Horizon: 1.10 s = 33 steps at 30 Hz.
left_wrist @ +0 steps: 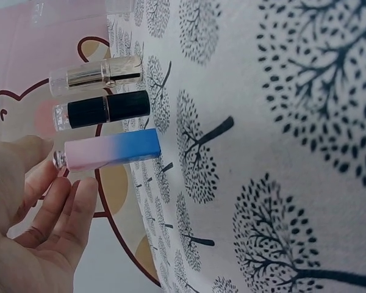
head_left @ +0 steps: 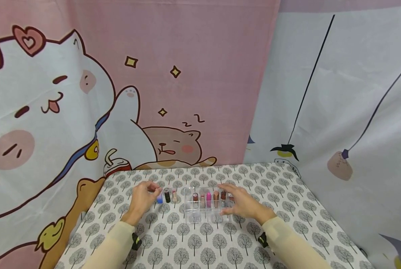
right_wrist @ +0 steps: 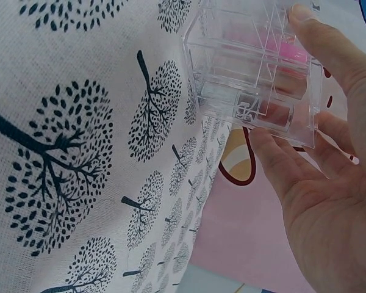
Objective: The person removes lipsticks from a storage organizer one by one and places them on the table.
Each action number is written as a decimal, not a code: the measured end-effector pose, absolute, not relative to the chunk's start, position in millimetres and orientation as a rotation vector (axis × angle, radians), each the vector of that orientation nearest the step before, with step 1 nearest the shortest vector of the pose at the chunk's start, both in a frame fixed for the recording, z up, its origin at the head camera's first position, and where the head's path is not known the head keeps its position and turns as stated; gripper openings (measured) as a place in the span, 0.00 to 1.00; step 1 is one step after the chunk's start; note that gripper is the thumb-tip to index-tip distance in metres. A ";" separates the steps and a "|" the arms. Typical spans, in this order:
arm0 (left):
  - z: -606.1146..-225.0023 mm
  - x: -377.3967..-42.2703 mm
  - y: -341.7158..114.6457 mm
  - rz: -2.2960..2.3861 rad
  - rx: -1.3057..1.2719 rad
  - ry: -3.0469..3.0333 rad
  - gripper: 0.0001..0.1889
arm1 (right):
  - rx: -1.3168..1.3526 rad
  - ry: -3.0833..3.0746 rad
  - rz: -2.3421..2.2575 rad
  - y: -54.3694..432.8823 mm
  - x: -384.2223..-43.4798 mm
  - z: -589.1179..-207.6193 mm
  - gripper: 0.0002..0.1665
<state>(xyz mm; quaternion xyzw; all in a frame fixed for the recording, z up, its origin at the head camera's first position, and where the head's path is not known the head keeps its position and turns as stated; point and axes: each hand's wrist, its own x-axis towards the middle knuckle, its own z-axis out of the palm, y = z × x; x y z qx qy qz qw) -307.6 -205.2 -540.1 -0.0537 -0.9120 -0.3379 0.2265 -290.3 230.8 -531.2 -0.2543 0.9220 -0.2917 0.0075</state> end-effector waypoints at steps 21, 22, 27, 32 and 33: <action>-532.3 -302.1 -204.5 -0.903 -0.140 -2.483 0.06 | -0.775 2.884 -0.905 228.6 -286.9 -528.7 0.67; -531.6 -301.8 -203.4 -0.896 -0.156 -2.472 0.06 | -0.772 2.882 -0.905 228.4 -286.8 -528.4 0.67; -524.5 -300.9 -196.5 -0.865 -0.261 -2.408 0.06 | -0.782 2.877 -0.892 228.1 -286.7 -526.2 0.66; -517.6 -299.7 -188.9 -0.843 -0.386 -2.338 0.06 | -0.817 2.891 -0.834 228.8 -288.7 -522.5 0.67; -516.6 -299.0 -187.3 -0.839 -0.410 -2.324 0.06 | -0.819 2.893 -0.816 228.5 -288.9 -521.2 0.67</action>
